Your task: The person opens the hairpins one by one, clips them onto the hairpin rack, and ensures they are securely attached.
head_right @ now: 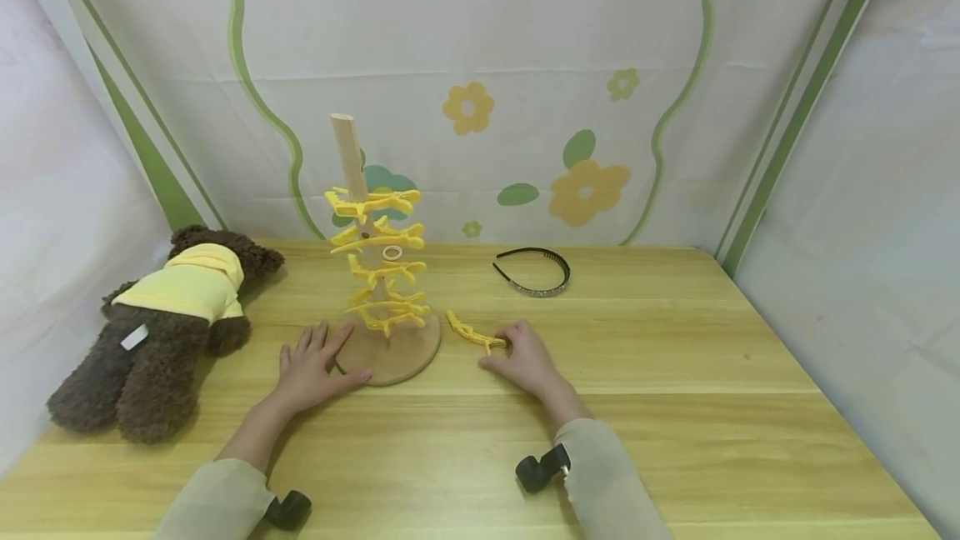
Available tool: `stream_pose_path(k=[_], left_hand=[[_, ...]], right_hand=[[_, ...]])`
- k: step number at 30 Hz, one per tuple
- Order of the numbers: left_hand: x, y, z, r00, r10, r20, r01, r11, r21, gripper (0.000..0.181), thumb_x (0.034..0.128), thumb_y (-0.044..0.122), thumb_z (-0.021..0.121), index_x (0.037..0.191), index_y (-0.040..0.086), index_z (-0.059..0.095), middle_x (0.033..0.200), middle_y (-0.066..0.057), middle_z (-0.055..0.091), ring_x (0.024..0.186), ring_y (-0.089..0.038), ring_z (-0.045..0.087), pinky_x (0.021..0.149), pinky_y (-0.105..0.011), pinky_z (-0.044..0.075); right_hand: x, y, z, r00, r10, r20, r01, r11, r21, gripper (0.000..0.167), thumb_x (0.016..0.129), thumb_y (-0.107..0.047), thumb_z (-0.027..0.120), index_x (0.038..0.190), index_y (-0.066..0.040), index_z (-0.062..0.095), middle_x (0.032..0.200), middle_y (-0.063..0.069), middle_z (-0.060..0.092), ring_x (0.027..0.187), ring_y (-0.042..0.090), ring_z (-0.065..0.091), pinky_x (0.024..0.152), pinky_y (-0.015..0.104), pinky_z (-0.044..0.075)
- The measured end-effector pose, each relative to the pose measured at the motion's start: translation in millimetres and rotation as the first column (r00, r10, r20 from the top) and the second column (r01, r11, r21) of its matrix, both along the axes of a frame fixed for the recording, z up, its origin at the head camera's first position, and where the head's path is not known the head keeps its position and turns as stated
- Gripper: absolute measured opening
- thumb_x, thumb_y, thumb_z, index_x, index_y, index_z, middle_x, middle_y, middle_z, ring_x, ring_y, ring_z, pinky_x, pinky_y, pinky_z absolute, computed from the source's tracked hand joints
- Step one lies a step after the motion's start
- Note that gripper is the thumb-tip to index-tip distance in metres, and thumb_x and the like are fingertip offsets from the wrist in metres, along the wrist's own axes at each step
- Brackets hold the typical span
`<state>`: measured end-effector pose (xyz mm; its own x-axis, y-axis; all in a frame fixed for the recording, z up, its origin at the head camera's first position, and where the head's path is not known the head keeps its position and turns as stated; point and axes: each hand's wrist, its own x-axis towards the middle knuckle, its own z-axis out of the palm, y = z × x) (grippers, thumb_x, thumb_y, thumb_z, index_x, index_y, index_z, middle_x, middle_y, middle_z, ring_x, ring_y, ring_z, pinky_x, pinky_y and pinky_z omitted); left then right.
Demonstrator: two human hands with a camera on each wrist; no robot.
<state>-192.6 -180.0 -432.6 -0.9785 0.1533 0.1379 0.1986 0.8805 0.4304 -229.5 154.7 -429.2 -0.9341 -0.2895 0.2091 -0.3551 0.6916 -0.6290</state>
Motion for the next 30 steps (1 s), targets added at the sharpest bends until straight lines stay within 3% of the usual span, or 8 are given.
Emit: stream_pose_path(k=[10,19,24,30], left_hand=[[-0.3,0.5,1.3,1.0,-0.013,0.002,0.013,1.0,-0.006,0.091,0.0673,0.069,0.049,0.136,0.014,0.029,0.136,-0.028,0.013,0.122,-0.046,0.003,0.085,-0.065,-0.005],[-0.8,0.0,0.4,1.0,-0.005,0.006,0.006,1.0,-0.013,0.091,0.0676,0.07,0.048,0.137,0.015,0.028,0.137,-0.027,0.013,0.123,-0.045,0.003,0.086,-0.064,-0.006],[-0.5,0.7,-0.2,1.0,0.003,-0.003,-0.003,1.0,-0.008,0.09,0.067,0.069,0.05,0.137,0.016,0.029,0.137,-0.027,0.013,0.123,-0.044,0.002,0.087,-0.064,-0.005],[0.5,1.0,0.4,1.0,0.006,0.0,-0.006,1.0,-0.01,0.091,0.0665,0.069,0.05,0.137,0.016,0.029,0.137,-0.027,0.013,0.123,-0.044,0.002,0.087,-0.064,-0.005]], right_hand=[[0.6,2.4,3.5,0.999,-0.034,0.024,0.036,0.997,-0.066,0.037,0.071,-0.02,0.072,0.097,0.002,0.059,0.086,0.007,0.048,0.072,0.017,0.043,0.062,0.029,0.037],[-6.1,8.5,8.1,0.998,-0.02,0.064,0.027,0.993,-0.113,0.032,0.08,-0.01,0.061,0.107,0.006,0.054,0.081,0.006,0.054,0.07,0.016,0.051,0.06,0.028,0.042],[-4.8,13.7,20.8,0.997,0.041,0.067,-0.034,0.993,-0.11,0.03,0.084,-0.005,0.055,0.111,0.009,0.051,0.086,0.01,0.054,0.076,0.02,0.05,0.065,0.031,0.043],[-5.5,24.6,42.7,0.996,0.094,0.006,-0.093,0.993,-0.077,0.028,0.087,-0.005,0.051,0.112,0.007,0.051,0.091,0.011,0.052,0.08,0.021,0.048,0.068,0.034,0.042]])
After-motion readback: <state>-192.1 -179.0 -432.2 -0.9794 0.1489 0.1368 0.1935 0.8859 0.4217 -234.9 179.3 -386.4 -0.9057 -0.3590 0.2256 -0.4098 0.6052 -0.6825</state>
